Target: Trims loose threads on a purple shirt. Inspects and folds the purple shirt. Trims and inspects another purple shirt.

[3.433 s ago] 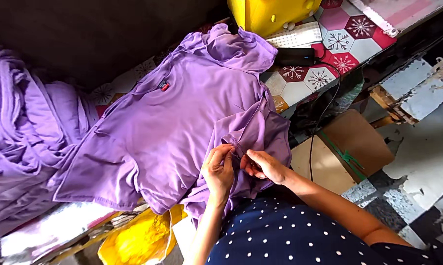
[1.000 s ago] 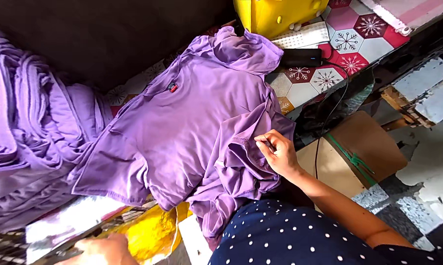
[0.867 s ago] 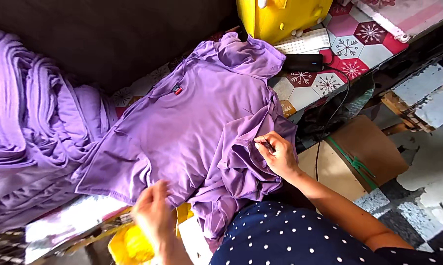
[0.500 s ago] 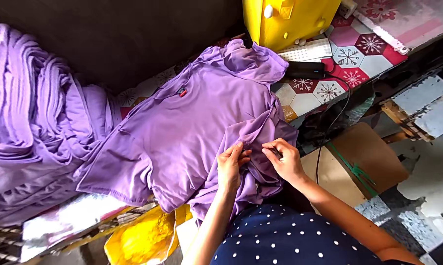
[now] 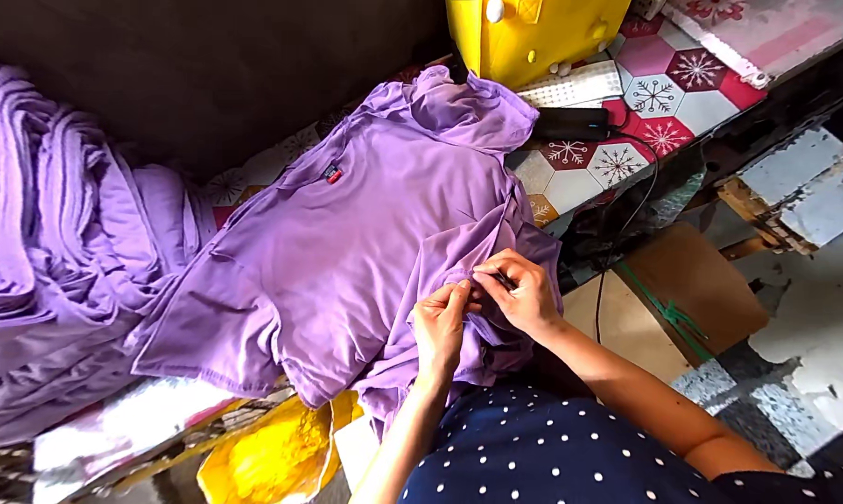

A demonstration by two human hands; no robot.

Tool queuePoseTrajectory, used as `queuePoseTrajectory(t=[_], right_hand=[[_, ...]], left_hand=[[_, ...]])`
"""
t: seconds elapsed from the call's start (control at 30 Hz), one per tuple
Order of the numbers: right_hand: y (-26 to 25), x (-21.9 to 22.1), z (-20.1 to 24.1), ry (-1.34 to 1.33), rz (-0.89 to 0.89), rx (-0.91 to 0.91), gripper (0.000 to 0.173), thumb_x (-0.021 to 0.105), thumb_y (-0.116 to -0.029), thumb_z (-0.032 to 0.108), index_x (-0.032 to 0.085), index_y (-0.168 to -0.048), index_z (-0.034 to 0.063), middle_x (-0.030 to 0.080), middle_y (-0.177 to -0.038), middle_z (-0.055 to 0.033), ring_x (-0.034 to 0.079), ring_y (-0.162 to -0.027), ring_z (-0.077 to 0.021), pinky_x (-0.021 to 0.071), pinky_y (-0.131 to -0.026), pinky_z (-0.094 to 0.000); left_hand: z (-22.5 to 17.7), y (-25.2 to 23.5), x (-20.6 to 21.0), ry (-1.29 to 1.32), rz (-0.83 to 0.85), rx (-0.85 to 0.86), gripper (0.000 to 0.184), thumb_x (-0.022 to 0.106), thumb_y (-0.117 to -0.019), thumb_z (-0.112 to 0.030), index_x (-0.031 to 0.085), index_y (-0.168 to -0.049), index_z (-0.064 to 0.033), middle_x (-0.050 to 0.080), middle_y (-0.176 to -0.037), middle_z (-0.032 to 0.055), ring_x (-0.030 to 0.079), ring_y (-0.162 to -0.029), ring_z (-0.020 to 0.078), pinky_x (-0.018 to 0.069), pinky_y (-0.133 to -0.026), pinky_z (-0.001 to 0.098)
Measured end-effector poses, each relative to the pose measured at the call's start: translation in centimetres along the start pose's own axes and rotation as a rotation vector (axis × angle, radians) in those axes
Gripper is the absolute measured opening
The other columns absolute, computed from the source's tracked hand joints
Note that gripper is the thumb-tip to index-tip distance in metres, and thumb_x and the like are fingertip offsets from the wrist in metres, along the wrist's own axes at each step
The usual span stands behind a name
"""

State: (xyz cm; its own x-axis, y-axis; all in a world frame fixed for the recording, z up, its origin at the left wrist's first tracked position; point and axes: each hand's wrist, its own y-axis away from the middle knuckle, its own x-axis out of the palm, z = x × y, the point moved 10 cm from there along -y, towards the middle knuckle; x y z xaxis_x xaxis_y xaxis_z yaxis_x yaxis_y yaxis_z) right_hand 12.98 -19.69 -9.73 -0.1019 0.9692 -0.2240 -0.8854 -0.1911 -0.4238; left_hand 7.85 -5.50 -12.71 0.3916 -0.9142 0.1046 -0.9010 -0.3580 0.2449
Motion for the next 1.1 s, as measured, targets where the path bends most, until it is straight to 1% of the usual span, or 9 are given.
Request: queuePoseTrajectory(t=[0.13, 0.23, 0.33, 0.47, 0.53, 0.63, 0.7, 0.77, 1.1], right_hand=[[-0.2, 0.9, -0.5, 0.102, 0.052, 0.027, 0.009, 0.069, -0.0916, 0.006, 0.074, -0.089, -0.0014, 0.072, -0.087, -0.0100, 0.069, -0.079, -0.0119, 0.0576, -0.075, -0.0251], [-0.1, 1.4, -1.3, 0.102, 0.110, 0.165, 0.012, 0.066, -0.0960, 0.009, 0.072, -0.092, -0.0006, 0.069, -0.084, -0.0090, 0.066, -0.075, -0.0114, 0.0551, -0.071, -0.0264], [-0.2, 1.2, 0.0, 0.218, 0.096, 0.051, 0.012, 0.067, -0.0948, 0.011, 0.071, -0.091, -0.0003, 0.068, -0.082, -0.0096, 0.067, -0.072, -0.0167, 0.0569, -0.067, -0.0328], [-0.1, 1.4, 3.2, 0.401, 0.051, -0.205, 0.007, 0.069, -0.0879, 0.007, 0.073, -0.088, 0.0011, 0.068, -0.083, -0.0112, 0.067, -0.064, -0.0207, 0.0533, -0.050, -0.0353], [-0.3, 1.5, 3.4, 0.338, 0.081, -0.190, 0.007, 0.071, -0.0878, 0.009, 0.074, -0.087, 0.0021, 0.068, -0.087, -0.0113, 0.066, -0.065, -0.0191, 0.0535, -0.051, -0.0331], [-0.2, 1.6, 0.7, -0.081, 0.220, 0.186, 0.020, 0.061, -0.1012, 0.017, 0.071, -0.096, 0.0009, 0.064, -0.090, -0.0030, 0.060, -0.074, -0.0048, 0.0521, -0.067, -0.0212], [0.9, 2.5, -1.3, -0.360, 0.336, 0.464, 0.034, 0.035, -0.1092, 0.024, 0.062, -0.101, 0.0046, 0.055, -0.076, 0.0065, 0.043, -0.057, 0.0029, 0.0372, -0.053, -0.0150], [2.6, 4.0, -2.1, -0.556, 0.477, 0.656, 0.045, 0.020, -0.1111, 0.029, 0.058, -0.100, 0.0074, 0.052, -0.069, 0.0085, 0.036, -0.048, 0.0036, 0.0310, -0.045, -0.0132], [4.8, 6.9, -2.5, -0.926, 0.668, 0.983, 0.052, 0.019, -0.1121, 0.040, 0.059, -0.094, 0.0121, 0.048, -0.060, 0.0085, 0.036, -0.041, 0.0028, 0.0311, -0.040, -0.0122]], left_hand=[[0.6, -0.1, -0.3, -0.021, -0.078, 0.007, 0.016, 0.062, -0.0956, 0.005, 0.061, -0.082, -0.0038, 0.071, -0.069, 0.0013, 0.070, -0.059, 0.0083, 0.0592, -0.057, 0.0228], [0.3, -0.1, -0.8, 0.016, -0.127, 0.213, 0.026, 0.064, -0.0872, 0.014, 0.048, -0.092, -0.0060, 0.072, -0.072, 0.0006, 0.073, -0.064, 0.0124, 0.0632, -0.062, 0.0275], [-0.6, 0.1, -0.4, -0.081, -0.041, 0.435, 0.023, 0.065, -0.0868, 0.013, 0.061, -0.108, 0.0047, 0.074, -0.086, 0.0025, 0.073, -0.075, 0.0102, 0.0638, -0.073, 0.0290], [-1.2, 0.3, -0.4, -0.260, -0.036, 0.565, 0.011, 0.071, -0.0849, 0.004, 0.077, -0.094, 0.0030, 0.074, -0.087, 0.0016, 0.069, -0.080, 0.0006, 0.0586, -0.076, 0.0181], [-1.0, 0.1, -0.8, -0.253, -0.064, 0.566, 0.009, 0.069, -0.0853, 0.004, 0.077, -0.087, 0.0008, 0.073, -0.082, -0.0009, 0.066, -0.077, -0.0010, 0.0565, -0.073, 0.0171], [-0.6, -0.3, -1.4, -0.186, -0.091, 0.485, 0.010, 0.066, -0.0908, 0.004, 0.075, -0.095, 0.0027, 0.076, -0.086, 0.0002, 0.071, -0.077, 0.0020, 0.0606, -0.075, 0.0212], [-0.8, -0.4, -1.8, -0.164, -0.112, 0.468, 0.009, 0.064, -0.0934, 0.005, 0.071, -0.098, 0.0047, 0.076, -0.086, 0.0022, 0.073, -0.076, 0.0068, 0.0632, -0.075, 0.0261], [-1.1, -0.3, -2.1, -0.172, -0.140, 0.460, 0.008, 0.060, -0.0960, 0.005, 0.067, -0.100, 0.0044, 0.074, -0.086, 0.0019, 0.074, -0.076, 0.0090, 0.0644, -0.074, 0.0283], [-2.0, 0.5, -1.2, -0.314, -0.067, 0.592, 0.010, 0.052, -0.1007, 0.002, 0.061, -0.101, 0.0010, 0.069, -0.082, -0.0044, 0.068, -0.076, 0.0011, 0.0599, -0.075, 0.0234]])
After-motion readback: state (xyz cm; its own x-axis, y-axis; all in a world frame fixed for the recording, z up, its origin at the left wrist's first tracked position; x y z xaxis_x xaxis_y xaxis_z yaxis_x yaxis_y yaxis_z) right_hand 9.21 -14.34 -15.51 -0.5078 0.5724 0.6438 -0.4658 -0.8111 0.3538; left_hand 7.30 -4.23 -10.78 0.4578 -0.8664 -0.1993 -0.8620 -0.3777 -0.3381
